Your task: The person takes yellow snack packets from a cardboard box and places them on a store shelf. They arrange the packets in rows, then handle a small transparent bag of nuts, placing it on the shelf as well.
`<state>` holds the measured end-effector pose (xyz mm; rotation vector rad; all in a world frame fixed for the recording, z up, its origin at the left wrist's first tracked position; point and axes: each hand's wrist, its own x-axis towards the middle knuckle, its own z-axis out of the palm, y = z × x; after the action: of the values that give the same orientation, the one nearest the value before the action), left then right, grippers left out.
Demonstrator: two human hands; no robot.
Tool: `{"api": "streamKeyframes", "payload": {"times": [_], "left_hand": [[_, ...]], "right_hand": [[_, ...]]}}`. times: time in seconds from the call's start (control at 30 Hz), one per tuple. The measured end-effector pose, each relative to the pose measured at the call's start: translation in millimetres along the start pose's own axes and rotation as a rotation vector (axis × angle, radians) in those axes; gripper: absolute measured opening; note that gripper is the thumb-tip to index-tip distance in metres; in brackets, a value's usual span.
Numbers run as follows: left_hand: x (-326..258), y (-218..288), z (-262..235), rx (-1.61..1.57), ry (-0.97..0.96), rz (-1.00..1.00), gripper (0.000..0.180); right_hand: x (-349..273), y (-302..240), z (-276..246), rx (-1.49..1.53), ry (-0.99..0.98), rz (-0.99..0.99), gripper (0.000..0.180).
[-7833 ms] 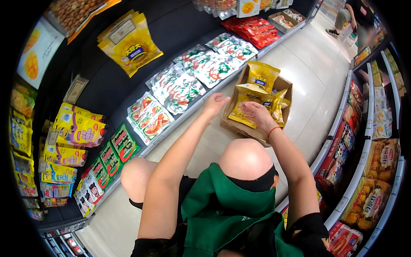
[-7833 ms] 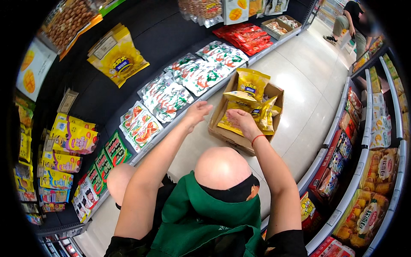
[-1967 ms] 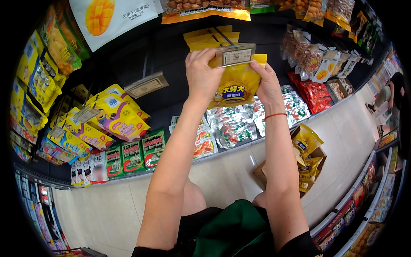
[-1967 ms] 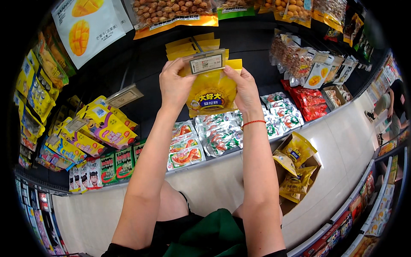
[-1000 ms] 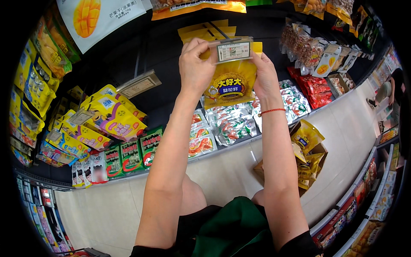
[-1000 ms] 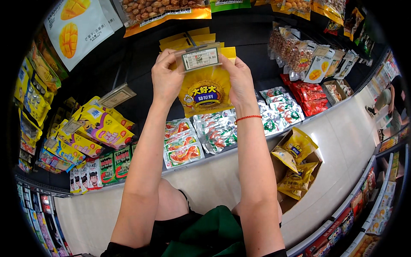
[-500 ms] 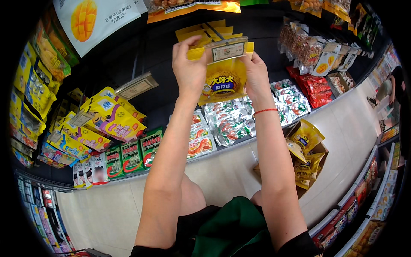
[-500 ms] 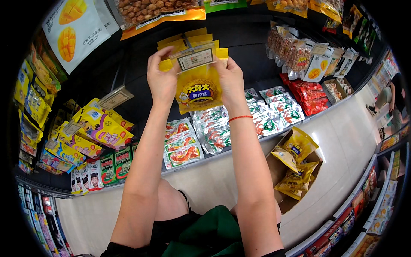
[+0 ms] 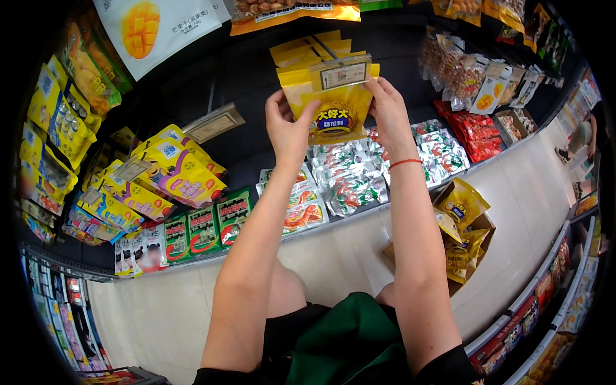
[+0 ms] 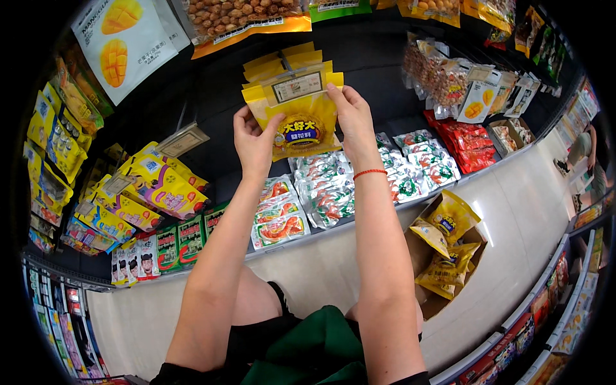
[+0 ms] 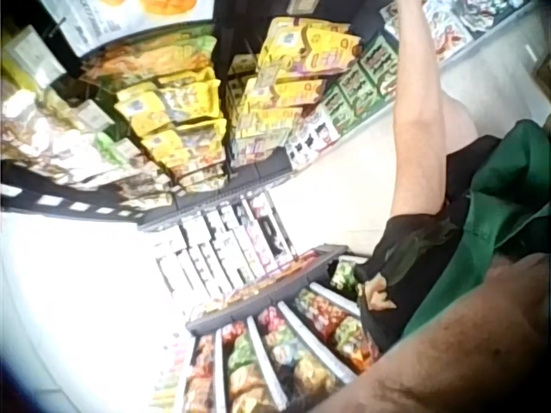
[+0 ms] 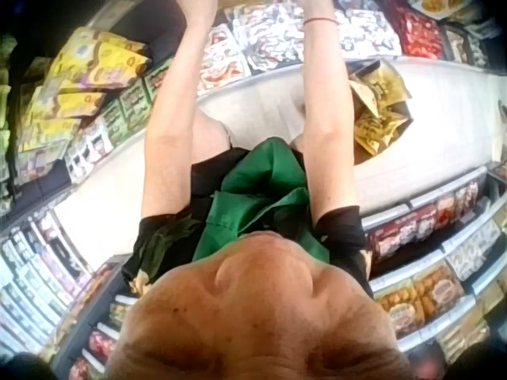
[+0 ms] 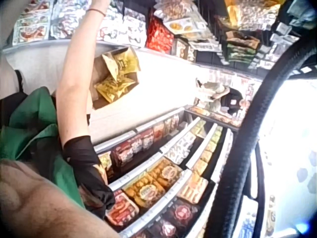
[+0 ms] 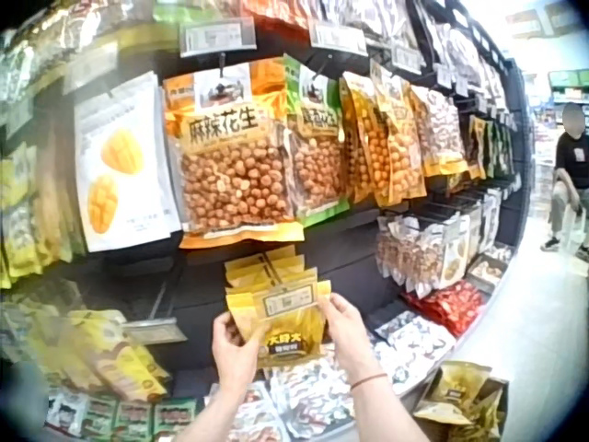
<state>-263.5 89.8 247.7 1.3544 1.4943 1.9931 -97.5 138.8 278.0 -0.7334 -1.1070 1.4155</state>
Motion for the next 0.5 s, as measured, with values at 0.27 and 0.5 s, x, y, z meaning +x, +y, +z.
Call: {"api": "streamKeyframes", "payload": {"times": [0.27, 0.5], "left_hand": [[1, -24, -13, 0.092, 0.004, 0.150, 0.045], [-6, -15, 4, -0.148, -0.119, 0.025, 0.038]], "right_hand": [[-6, -1, 6, -0.026, -0.018, -0.054, 0.032], [1, 7, -2, -0.005, -0.066, -0.016, 0.031]]}}
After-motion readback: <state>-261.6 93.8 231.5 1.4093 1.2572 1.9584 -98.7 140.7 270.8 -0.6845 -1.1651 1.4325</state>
